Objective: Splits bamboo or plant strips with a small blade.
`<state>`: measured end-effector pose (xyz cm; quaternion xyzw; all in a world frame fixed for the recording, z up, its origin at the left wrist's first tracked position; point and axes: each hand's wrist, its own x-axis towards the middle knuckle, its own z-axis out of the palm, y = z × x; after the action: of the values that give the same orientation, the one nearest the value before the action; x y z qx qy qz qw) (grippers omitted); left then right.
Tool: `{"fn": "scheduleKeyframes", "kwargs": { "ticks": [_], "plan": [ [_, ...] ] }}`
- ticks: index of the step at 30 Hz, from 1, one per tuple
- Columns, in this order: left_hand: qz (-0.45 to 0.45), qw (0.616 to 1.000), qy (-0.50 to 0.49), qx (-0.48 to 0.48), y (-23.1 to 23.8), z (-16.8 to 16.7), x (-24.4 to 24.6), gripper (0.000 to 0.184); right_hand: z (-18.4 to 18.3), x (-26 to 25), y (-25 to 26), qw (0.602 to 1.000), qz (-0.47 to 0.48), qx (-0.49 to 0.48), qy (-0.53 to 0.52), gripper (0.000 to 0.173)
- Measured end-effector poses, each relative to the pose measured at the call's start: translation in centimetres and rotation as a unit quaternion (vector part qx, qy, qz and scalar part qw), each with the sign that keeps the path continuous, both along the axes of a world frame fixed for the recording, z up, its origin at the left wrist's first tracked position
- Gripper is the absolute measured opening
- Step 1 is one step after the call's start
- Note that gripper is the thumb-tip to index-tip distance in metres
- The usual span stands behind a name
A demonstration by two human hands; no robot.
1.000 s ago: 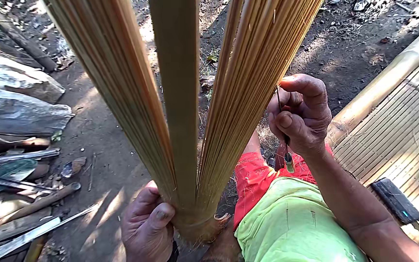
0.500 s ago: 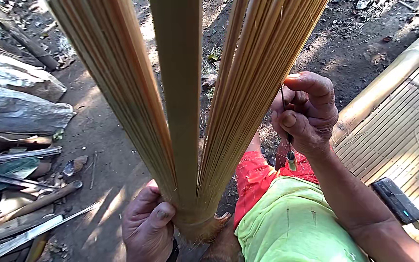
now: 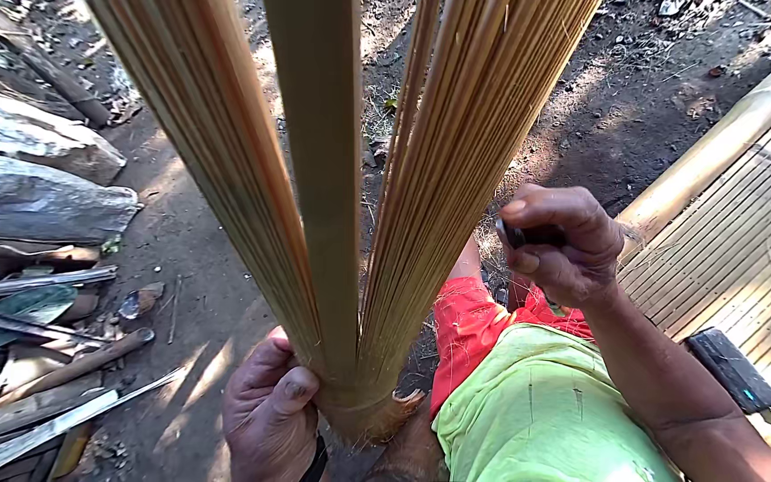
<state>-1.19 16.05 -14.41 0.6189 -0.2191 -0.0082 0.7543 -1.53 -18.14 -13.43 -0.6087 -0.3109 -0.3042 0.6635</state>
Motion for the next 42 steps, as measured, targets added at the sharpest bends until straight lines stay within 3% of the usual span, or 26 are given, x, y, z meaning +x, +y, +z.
{"fn": "scheduleKeyframes", "kwargs": {
  "ticks": [6,11,24,30,36,42],
  "plan": [
    [-0.011,1.000,0.020,-0.008,0.2,-0.2,0.6,0.025,1.4,-0.1,-1.8,0.992,-0.082,-0.097,-0.017,0.054],
    [-0.048,0.998,0.031,-0.019,0.6,-0.4,1.2,0.023,2.5,1.7,-2.8,0.983,-0.080,-0.139,-0.088,0.050],
    [-0.047,0.998,0.042,-0.030,0.9,-0.8,1.4,0.026,2.0,-0.8,-2.0,0.980,-0.084,-0.167,-0.067,0.024],
    [-0.044,0.998,0.040,-0.019,1.1,-0.8,1.3,0.027,0.9,-2.6,-1.1,0.978,-0.034,-0.194,-0.064,0.025],
    [-0.052,0.998,0.035,-0.021,0.9,-0.7,1.3,0.027,1.2,-1.4,-1.9,0.980,-0.111,-0.154,-0.056,0.049],
    [-0.055,0.997,0.051,-0.027,0.9,-0.5,1.1,0.025,1.1,-0.3,-1.3,0.977,-0.145,-0.137,-0.072,0.046]
  ]
}}
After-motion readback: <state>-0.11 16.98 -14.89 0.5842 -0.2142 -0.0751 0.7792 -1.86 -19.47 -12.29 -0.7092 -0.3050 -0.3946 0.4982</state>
